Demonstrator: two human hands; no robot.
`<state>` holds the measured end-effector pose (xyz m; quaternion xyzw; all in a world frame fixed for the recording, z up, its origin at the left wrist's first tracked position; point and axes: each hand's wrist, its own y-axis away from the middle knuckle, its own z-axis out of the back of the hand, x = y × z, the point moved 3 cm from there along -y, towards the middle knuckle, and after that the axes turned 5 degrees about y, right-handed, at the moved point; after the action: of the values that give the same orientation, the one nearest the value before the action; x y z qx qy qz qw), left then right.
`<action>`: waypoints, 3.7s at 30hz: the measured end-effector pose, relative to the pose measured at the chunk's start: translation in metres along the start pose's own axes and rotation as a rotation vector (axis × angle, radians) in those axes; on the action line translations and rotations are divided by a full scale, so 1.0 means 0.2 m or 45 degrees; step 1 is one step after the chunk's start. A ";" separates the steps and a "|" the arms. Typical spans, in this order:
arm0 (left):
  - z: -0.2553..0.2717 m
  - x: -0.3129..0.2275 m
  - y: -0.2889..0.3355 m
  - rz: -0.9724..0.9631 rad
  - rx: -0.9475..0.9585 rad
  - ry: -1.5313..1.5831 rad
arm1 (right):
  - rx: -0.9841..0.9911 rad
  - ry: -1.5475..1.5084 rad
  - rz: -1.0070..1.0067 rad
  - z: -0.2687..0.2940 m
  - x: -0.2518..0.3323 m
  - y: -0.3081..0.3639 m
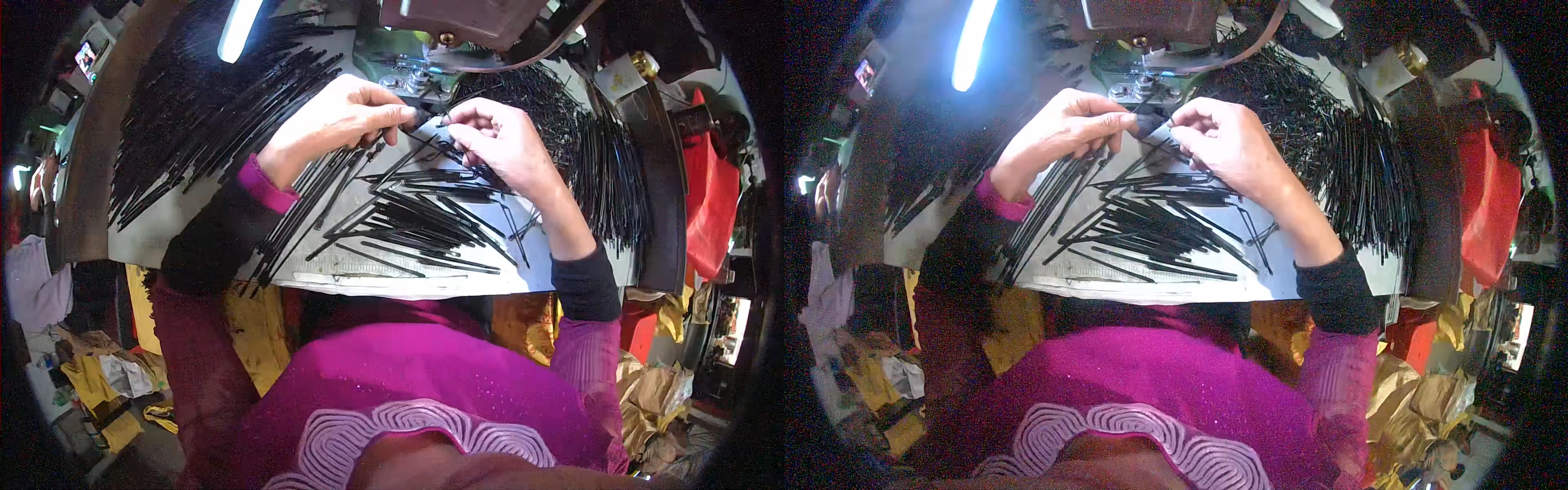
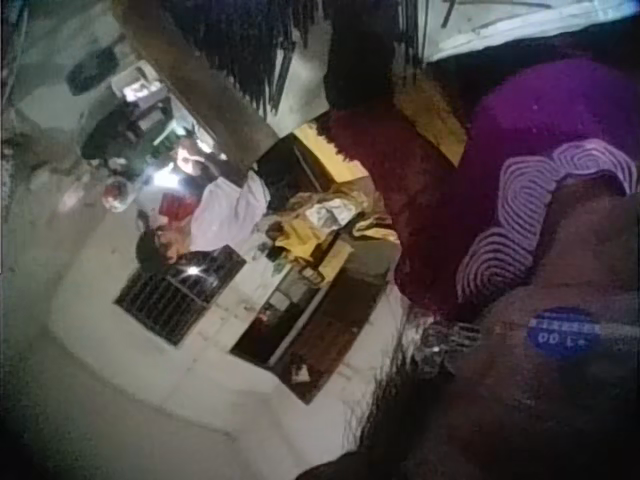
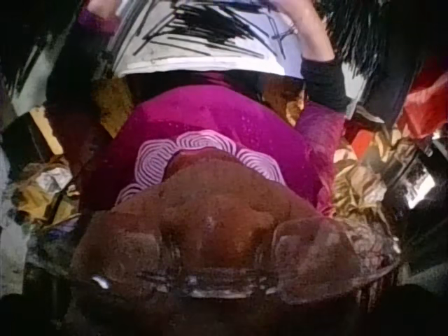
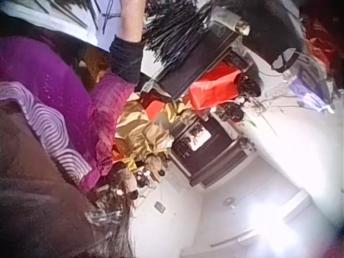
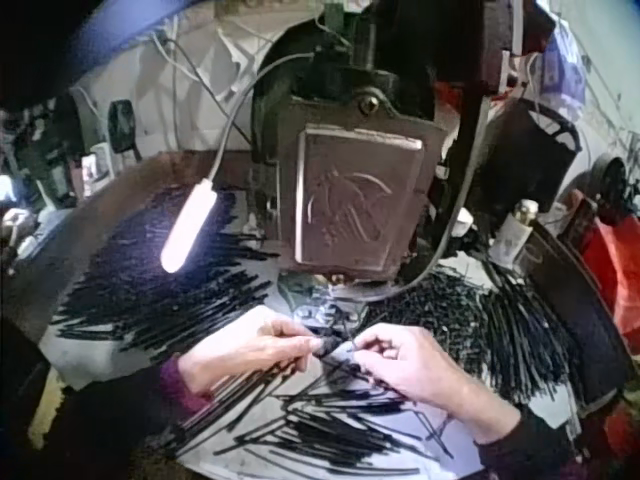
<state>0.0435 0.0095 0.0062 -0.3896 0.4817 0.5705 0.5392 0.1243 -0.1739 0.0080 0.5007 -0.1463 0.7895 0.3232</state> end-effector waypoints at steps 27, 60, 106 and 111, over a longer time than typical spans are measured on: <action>0.09 0.05 -0.04 0.003 0.061 0.218 | 0.042 -0.143 -0.005 -0.01 0.05 -0.07; -0.04 0.03 0.00 -0.088 -0.166 0.444 | -0.365 -0.960 -0.015 0.04 -0.06 -0.12; 0.10 -0.07 0.01 -0.145 -0.284 -0.346 | 0.253 -0.367 -0.075 -0.10 0.07 -0.03; 0.10 -0.07 -0.01 -0.258 -0.355 -0.382 | 0.216 -0.401 -0.060 -0.08 0.09 -0.02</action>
<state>0.0491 0.0248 0.0233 -0.4174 0.2711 0.6260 0.6004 0.1109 -0.1545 0.0160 0.6469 -0.1164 0.7030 0.2714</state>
